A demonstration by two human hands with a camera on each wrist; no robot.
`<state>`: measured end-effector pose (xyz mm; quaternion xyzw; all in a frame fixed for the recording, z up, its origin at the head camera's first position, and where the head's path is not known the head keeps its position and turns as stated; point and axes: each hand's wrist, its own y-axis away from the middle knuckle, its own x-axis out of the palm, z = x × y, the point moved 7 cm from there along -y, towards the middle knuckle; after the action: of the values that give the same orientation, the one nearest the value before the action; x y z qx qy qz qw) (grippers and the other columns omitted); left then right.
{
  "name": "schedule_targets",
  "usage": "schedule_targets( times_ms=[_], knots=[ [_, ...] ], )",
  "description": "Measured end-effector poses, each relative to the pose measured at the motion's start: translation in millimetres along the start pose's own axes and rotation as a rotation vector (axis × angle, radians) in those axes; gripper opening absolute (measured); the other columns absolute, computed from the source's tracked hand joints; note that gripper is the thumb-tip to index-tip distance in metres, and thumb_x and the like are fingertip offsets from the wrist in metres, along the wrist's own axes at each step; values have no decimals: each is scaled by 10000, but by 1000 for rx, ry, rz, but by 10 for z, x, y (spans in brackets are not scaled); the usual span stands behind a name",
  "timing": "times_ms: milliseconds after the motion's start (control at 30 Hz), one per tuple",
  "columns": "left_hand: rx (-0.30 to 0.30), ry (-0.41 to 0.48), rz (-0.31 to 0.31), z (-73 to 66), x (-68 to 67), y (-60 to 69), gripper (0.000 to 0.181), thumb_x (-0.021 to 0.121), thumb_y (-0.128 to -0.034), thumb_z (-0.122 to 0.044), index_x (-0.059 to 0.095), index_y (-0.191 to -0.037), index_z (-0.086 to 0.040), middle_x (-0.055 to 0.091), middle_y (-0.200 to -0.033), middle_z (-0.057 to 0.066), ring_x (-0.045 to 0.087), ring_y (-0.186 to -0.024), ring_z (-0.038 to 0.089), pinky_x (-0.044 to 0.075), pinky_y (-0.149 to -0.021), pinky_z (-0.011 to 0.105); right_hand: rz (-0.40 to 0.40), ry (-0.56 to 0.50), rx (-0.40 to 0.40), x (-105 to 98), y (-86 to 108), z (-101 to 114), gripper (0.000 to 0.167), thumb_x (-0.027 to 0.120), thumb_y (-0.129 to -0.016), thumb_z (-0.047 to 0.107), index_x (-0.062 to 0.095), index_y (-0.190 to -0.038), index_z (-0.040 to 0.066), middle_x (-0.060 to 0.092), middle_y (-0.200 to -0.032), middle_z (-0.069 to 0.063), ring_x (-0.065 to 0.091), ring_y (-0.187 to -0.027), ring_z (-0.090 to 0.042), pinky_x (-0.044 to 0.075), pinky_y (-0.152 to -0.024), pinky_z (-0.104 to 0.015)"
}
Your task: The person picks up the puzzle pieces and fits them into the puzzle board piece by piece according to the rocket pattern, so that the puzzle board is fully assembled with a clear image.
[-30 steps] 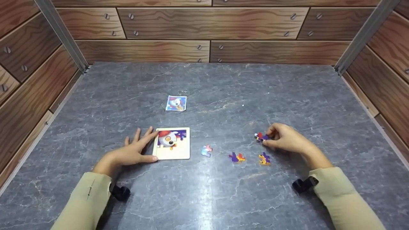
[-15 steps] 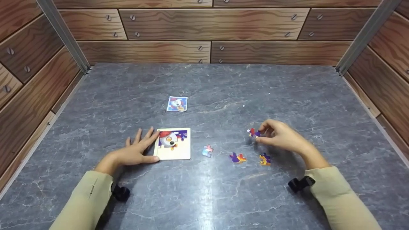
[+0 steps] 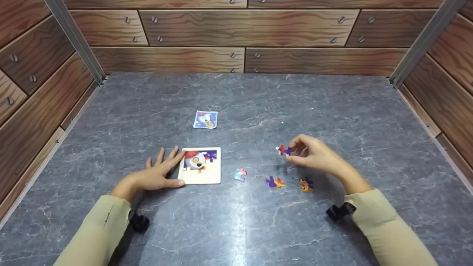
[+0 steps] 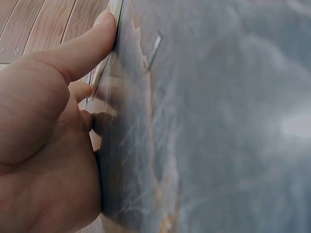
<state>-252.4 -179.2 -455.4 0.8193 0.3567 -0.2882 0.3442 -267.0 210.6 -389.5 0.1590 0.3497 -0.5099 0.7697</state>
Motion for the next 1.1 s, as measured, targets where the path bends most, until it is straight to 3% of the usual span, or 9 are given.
schedule_targets(
  times_ms=[333, 1100],
  knots=[
    [-3, 7, -8, 8, 7, -16, 903, 573, -845, -553, 22, -1507, -284, -169, -1537, 36, -306, -1322, 310, -224, -975, 601, 12, -17, -80, 160, -136, 213, 282, 751, -791, 166, 577, -972, 38, 628, -855, -59, 591, -765, -167, 518, -681, -279],
    [-3, -2, -18, 14, -5, -11, 913, 580, -838, -557, 24, -1508, -281, -166, -1537, 40, -304, -1322, 320, -222, -973, 604, 94, -75, -169, 598, -512, 663, 255, 733, -802, 168, 573, -963, 52, 629, -863, -64, 597, -765, -149, 522, -692, -273]
  ],
)
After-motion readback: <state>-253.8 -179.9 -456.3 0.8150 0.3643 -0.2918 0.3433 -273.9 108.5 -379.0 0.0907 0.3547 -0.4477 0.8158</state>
